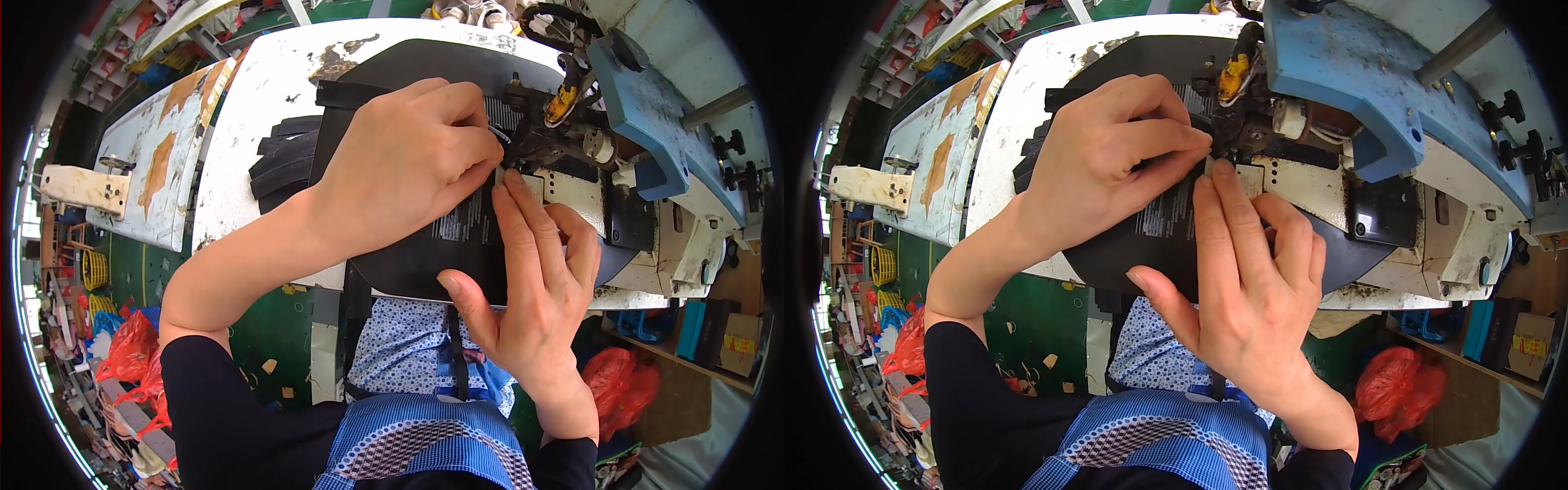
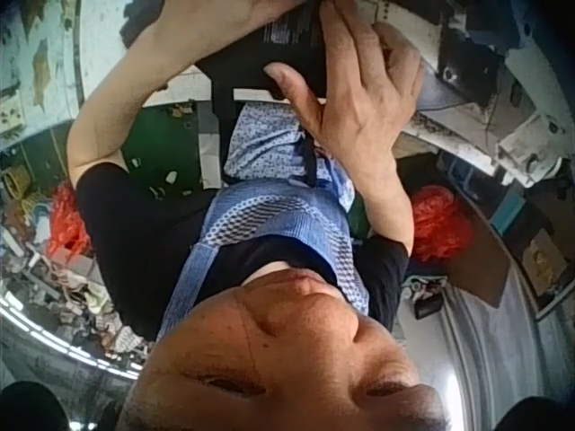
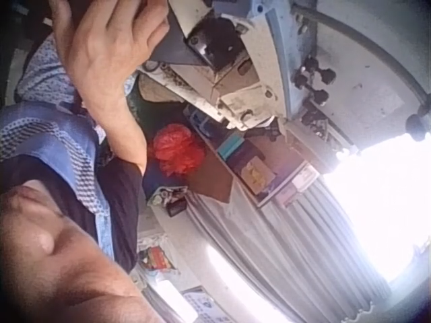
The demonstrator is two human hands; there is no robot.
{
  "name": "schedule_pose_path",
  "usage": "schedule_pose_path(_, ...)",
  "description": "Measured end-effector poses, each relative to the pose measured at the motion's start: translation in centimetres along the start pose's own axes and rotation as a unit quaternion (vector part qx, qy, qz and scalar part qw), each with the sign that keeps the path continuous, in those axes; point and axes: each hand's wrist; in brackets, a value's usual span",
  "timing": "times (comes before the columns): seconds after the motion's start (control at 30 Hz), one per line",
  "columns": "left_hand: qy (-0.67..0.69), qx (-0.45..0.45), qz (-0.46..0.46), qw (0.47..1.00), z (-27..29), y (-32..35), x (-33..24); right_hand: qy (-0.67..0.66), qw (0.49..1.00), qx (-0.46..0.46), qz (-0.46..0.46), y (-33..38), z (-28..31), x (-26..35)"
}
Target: Processing leather shoe components using an edge-folding machine.
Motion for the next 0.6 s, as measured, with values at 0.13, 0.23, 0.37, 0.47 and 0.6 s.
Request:
schedule_pose_path(0.13, -0.002, -0.003, 0.007, 1.0, -0.07, -0.09, -0.13, -0.002, 1.0, -0.012, 0.0, 0.26, 0.04, -0.13)
schedule_pose_path(0.23, -0.003, -0.009, 0.006, 1.0, -0.2, -0.11, -0.07, 0.003, 1.0, -0.016, -0.001, 0.27, -0.05, -0.14)
schedule_pose_path(0.37, -0.005, -0.009, 0.012, 1.0, -0.27, -0.14, -0.11, 0.01, 1.0, -0.024, 0.001, 0.3, -0.21, -0.19)
schedule_pose_path(0.47, -0.006, -0.003, 0.016, 1.0, -0.1, -0.26, -0.06, 0.009, 0.999, -0.031, 0.003, 0.26, -0.22, -0.22)
schedule_pose_path(0.6, -0.007, -0.005, 0.015, 1.0, -0.12, -0.35, 0.34, 0.007, 0.999, -0.039, 0.006, 0.19, -0.39, -0.3)
Point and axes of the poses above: each hand's wrist, its own y-axis away from the middle knuckle, its own z-axis out of the back of the hand, x = y × z, and after that the axes turned 4 degrees about -z, right-handed
